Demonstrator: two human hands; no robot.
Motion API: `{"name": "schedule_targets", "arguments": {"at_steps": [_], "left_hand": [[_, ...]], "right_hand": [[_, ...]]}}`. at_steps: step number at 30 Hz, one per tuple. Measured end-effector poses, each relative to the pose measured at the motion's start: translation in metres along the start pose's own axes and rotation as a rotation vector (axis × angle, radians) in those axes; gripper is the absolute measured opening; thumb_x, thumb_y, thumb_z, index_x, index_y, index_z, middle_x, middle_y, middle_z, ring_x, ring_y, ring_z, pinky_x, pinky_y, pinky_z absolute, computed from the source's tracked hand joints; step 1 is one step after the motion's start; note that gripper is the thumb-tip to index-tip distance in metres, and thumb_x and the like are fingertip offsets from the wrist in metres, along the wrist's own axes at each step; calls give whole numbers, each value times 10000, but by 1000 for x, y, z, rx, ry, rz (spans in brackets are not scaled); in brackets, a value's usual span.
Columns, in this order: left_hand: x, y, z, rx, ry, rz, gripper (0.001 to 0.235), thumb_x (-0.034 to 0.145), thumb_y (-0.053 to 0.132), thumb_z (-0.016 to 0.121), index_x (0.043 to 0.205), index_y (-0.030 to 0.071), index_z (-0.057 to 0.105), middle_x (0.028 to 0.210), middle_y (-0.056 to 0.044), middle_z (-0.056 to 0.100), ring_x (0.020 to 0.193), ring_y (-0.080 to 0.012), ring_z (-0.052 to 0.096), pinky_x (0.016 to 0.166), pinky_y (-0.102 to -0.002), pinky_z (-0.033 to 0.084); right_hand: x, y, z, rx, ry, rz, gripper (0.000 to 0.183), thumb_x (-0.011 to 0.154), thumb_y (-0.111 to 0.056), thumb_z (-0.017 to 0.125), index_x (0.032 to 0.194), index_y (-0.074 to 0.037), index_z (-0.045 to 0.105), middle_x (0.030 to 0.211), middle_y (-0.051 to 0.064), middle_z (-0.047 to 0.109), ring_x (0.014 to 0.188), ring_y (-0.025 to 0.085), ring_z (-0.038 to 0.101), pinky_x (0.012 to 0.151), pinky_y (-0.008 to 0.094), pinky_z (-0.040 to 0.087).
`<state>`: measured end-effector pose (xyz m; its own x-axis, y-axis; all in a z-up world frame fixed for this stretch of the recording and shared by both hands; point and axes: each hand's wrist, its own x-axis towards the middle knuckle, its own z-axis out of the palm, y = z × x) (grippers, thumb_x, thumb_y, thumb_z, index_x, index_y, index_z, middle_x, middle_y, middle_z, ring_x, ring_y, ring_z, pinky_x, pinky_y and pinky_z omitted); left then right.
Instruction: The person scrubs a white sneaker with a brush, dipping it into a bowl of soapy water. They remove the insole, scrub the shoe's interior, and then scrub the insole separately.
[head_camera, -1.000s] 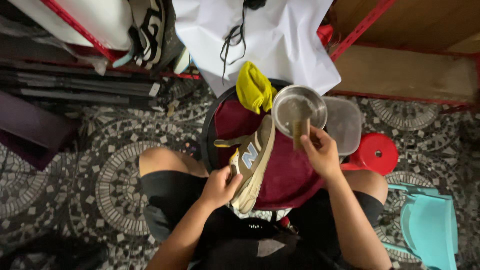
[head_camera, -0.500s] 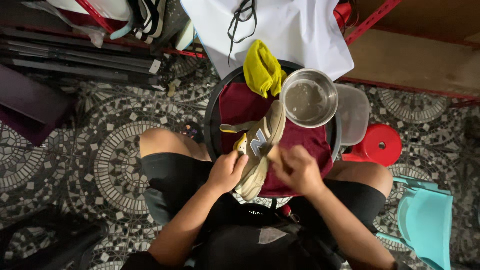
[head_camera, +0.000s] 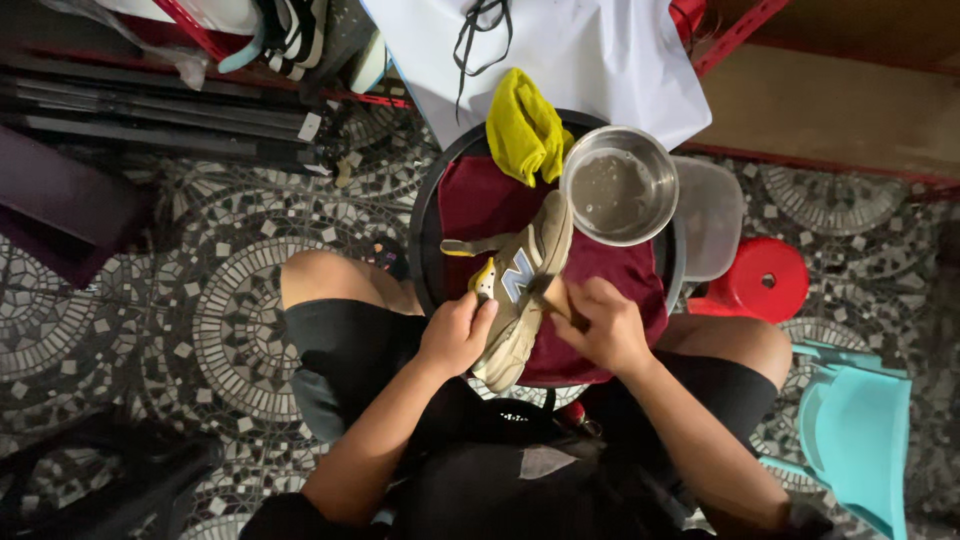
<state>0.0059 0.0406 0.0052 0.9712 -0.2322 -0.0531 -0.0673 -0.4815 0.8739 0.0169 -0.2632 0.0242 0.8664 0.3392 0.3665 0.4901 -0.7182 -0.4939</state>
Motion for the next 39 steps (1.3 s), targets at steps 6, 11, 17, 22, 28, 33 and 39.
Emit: {"name": "schedule_targets", "arguments": {"at_steps": [6, 11, 17, 22, 28, 33, 39], "left_hand": [[-2, -4, 4, 19, 37, -9, 459, 1166, 381, 562, 883, 24, 623, 754, -305, 711, 830, -554, 744, 660, -618, 558], [-6, -3, 7, 22, 25, -39, 465, 1163, 398, 553, 906, 16, 623, 765, -329, 706, 852, -576, 733, 680, -654, 548], [-3, 12, 0, 30, 38, -58, 461, 1165, 394, 536, 938, 9, 646, 761, -345, 706, 868, -594, 731, 709, -673, 551], [-8, 1, 3, -3, 40, -93, 464, 1161, 386, 536, 929, 3, 656, 769, -336, 727, 869, -603, 724, 718, -677, 548], [-9, -1, 4, -34, 53, -78, 440, 1175, 382, 524, 979, 14, 664, 816, -302, 757, 873, -561, 752, 710, -634, 589], [-6, -20, 17, 10, 29, -39, 462, 1179, 402, 523, 966, 21, 675, 835, -281, 784, 880, -544, 763, 728, -639, 600], [-8, -12, 12, -35, 5, -32, 436, 1183, 398, 510, 988, 37, 659, 886, -265, 798, 936, -517, 774, 761, -640, 589]], "right_hand": [[-9, -26, 6, 155, -107, -122, 268, 727, -330, 911, 691, -115, 756, 784, 72, 709, 816, 306, 754, 646, 428, 605], [-6, -49, 1, 66, -55, -55, 316, 822, -406, 893, 993, -150, 819, 893, 5, 656, 789, 268, 734, 637, 385, 605], [15, -38, -6, -43, 20, -41, 264, 853, -368, 870, 853, -125, 766, 741, 45, 630, 722, 297, 712, 600, 422, 585], [5, -33, 0, 110, -63, -125, 289, 786, -405, 875, 769, -145, 751, 748, 64, 667, 726, 296, 711, 592, 420, 563], [-1, -40, 10, 257, -112, -93, 280, 802, -393, 904, 909, -148, 819, 920, 46, 705, 842, 321, 765, 679, 406, 626], [26, -32, -7, -100, -4, -29, 262, 896, -412, 837, 964, -161, 819, 861, -10, 701, 777, 227, 759, 659, 359, 615], [30, -13, -12, -194, -30, -77, 407, 850, -532, 863, 1014, -162, 822, 875, -21, 671, 792, 215, 751, 634, 355, 593]]}}
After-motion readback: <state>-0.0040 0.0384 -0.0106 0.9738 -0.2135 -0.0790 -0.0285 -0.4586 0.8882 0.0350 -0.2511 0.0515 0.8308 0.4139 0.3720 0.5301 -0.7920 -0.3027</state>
